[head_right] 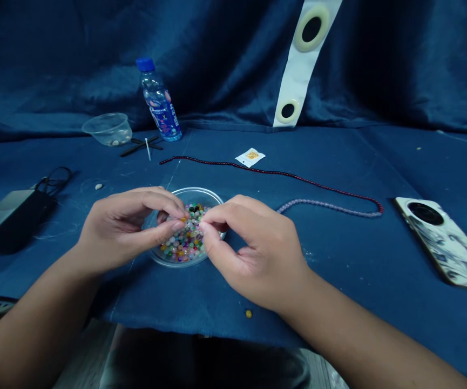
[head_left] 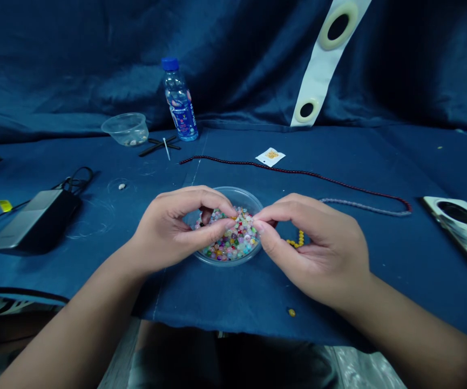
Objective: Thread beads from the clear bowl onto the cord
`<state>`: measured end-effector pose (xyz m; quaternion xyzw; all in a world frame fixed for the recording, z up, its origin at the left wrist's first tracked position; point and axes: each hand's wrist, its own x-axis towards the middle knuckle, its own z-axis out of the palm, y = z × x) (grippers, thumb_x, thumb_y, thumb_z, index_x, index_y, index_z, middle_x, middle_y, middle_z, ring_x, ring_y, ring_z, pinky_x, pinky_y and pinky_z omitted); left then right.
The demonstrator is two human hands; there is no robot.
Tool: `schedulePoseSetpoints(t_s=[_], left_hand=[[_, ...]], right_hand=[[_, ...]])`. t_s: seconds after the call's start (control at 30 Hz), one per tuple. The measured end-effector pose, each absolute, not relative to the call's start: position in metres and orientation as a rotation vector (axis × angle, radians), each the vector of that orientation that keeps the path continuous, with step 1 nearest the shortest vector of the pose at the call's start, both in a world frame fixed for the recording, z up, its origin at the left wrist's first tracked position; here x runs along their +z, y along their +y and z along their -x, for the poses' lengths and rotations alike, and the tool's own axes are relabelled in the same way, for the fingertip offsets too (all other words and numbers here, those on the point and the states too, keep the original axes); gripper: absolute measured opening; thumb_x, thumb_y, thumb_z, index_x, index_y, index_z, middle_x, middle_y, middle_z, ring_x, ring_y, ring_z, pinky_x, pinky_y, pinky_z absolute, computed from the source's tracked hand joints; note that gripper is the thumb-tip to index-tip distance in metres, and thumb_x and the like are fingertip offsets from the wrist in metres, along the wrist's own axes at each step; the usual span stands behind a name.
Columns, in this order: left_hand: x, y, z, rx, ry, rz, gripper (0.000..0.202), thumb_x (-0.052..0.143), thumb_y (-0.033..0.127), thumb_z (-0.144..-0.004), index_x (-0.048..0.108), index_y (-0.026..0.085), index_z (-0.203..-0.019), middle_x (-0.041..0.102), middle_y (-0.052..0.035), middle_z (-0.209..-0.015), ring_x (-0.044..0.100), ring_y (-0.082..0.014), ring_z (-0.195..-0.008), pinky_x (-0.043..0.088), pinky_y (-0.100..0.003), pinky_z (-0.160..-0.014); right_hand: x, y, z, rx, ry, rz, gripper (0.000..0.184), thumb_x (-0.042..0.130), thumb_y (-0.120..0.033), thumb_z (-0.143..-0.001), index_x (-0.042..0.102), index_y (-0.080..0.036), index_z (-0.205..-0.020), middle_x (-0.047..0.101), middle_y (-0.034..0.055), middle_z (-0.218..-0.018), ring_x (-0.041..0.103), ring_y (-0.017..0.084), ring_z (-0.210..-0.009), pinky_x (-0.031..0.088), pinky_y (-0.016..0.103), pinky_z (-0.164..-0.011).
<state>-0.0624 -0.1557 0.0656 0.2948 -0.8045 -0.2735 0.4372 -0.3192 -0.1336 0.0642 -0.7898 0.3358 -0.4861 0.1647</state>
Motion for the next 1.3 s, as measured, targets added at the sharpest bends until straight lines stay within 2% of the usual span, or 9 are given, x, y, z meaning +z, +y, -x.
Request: schedulePoseSetpoints(t_s=[0.13, 0.33, 0.47, 0.73, 0.87, 0.97, 1.1, 1.2, 1.3], left_hand=[[0.067, -0.157, 0.064, -0.622, -2.029, -0.656, 0.021, 0.089, 0.010, -0.095, 0.085, 0.022, -0.111, 0.086, -0.0032, -0.107, 0.081, -0.0149, -0.099, 0.066, -0.026, -0.090], [0.067, -0.160, 0.065, -0.631, -2.043, -0.593, 0.022, 0.089, 0.010, -0.096, 0.090, 0.025, -0.112, 0.087, -0.0030, -0.106, 0.083, -0.0137, -0.097, 0.068, -0.022, -0.088], [0.068, -0.159, 0.065, -0.640, -2.041, -0.592, 0.029, 0.085, 0.007, -0.099, 0.091, 0.029, -0.116, 0.088, -0.0025, -0.109, 0.084, -0.0149, -0.099, 0.069, -0.023, -0.089], [0.066, -0.156, 0.064, -0.630, -2.039, -0.610, 0.028, 0.085, 0.006, -0.098, 0.086, 0.025, -0.119, 0.087, -0.0030, -0.109, 0.080, -0.0145, -0.095, 0.065, -0.027, -0.084], [0.063, -0.152, 0.067, -0.766, -1.907, -0.665, 0.033, 0.088, 0.010, -0.098, 0.080, 0.026, -0.126, 0.085, -0.0030, -0.110, 0.077, -0.0138, -0.091, 0.060, -0.028, -0.077], [0.064, -0.149, 0.071, -0.817, -1.838, -0.648, 0.028, 0.088, 0.012, -0.098, 0.077, 0.024, -0.121, 0.083, -0.0029, -0.105, 0.075, -0.0141, -0.086, 0.059, -0.029, -0.073], [0.067, -0.144, 0.074, -0.843, -1.798, -0.649, 0.022, 0.090, 0.019, -0.099, 0.076, 0.026, -0.115, 0.081, -0.0022, -0.103, 0.073, -0.0156, -0.083, 0.058, -0.031, -0.070], [0.068, -0.143, 0.074, -0.823, -1.761, -0.668, 0.022, 0.091, 0.024, -0.098, 0.076, 0.029, -0.114, 0.080, -0.0017, -0.102, 0.074, -0.0168, -0.082, 0.059, -0.033, -0.071], [0.068, -0.144, 0.073, -0.787, -1.763, -0.684, 0.021, 0.090, 0.025, -0.100, 0.075, 0.029, -0.113, 0.080, -0.0019, -0.101, 0.073, -0.0165, -0.082, 0.058, -0.032, -0.070]], right_hand=[[0.063, -0.133, 0.316, -1.384, 0.944, 2.268, 0.015, 0.073, -0.007, -0.100, 0.077, -0.019, -0.093, 0.082, 0.0002, -0.092, 0.073, 0.010, -0.083, 0.056, 0.024, -0.077], [0.059, -0.130, 0.311, -1.371, 0.912, 2.283, 0.013, 0.072, -0.009, -0.103, 0.077, -0.019, -0.096, 0.082, 0.0001, -0.092, 0.072, 0.009, -0.082, 0.056, 0.024, -0.077], [0.058, -0.130, 0.311, -1.375, 0.914, 2.278, 0.014, 0.073, -0.009, -0.103, 0.076, -0.020, -0.095, 0.082, -0.0007, -0.093, 0.073, 0.009, -0.082, 0.056, 0.024, -0.077], [0.059, -0.131, 0.312, -1.343, 0.922, 2.270, 0.016, 0.072, -0.008, -0.103, 0.075, -0.022, -0.094, 0.081, -0.0021, -0.092, 0.072, 0.010, -0.082, 0.057, 0.026, -0.078], [0.057, -0.130, 0.313, -1.312, 0.928, 2.245, 0.012, 0.076, -0.012, -0.101, 0.077, -0.022, -0.107, 0.082, -0.0015, -0.099, 0.074, 0.012, -0.089, 0.059, 0.027, -0.082], [0.056, -0.129, 0.312, -1.265, 0.876, 2.193, 0.021, 0.083, -0.017, -0.098, 0.076, -0.024, -0.116, 0.083, -0.0007, -0.108, 0.076, 0.016, -0.097, 0.061, 0.033, -0.088], [0.059, -0.127, 0.311, -1.212, 0.815, 2.112, 0.014, 0.080, -0.013, -0.099, 0.076, -0.026, -0.103, 0.084, -0.0038, -0.100, 0.076, 0.016, -0.092, 0.059, 0.038, -0.090], [0.065, -0.127, 0.312, -1.170, 0.859, 2.052, 0.016, 0.076, -0.011, -0.100, 0.076, -0.025, -0.093, 0.082, -0.0042, -0.092, 0.074, 0.015, -0.085, 0.058, 0.035, -0.083], [0.069, -0.128, 0.314, -1.164, 0.894, 1.970, 0.013, 0.076, -0.014, -0.100, 0.078, -0.025, -0.093, 0.081, -0.0027, -0.091, 0.074, 0.016, -0.083, 0.059, 0.033, -0.078]])
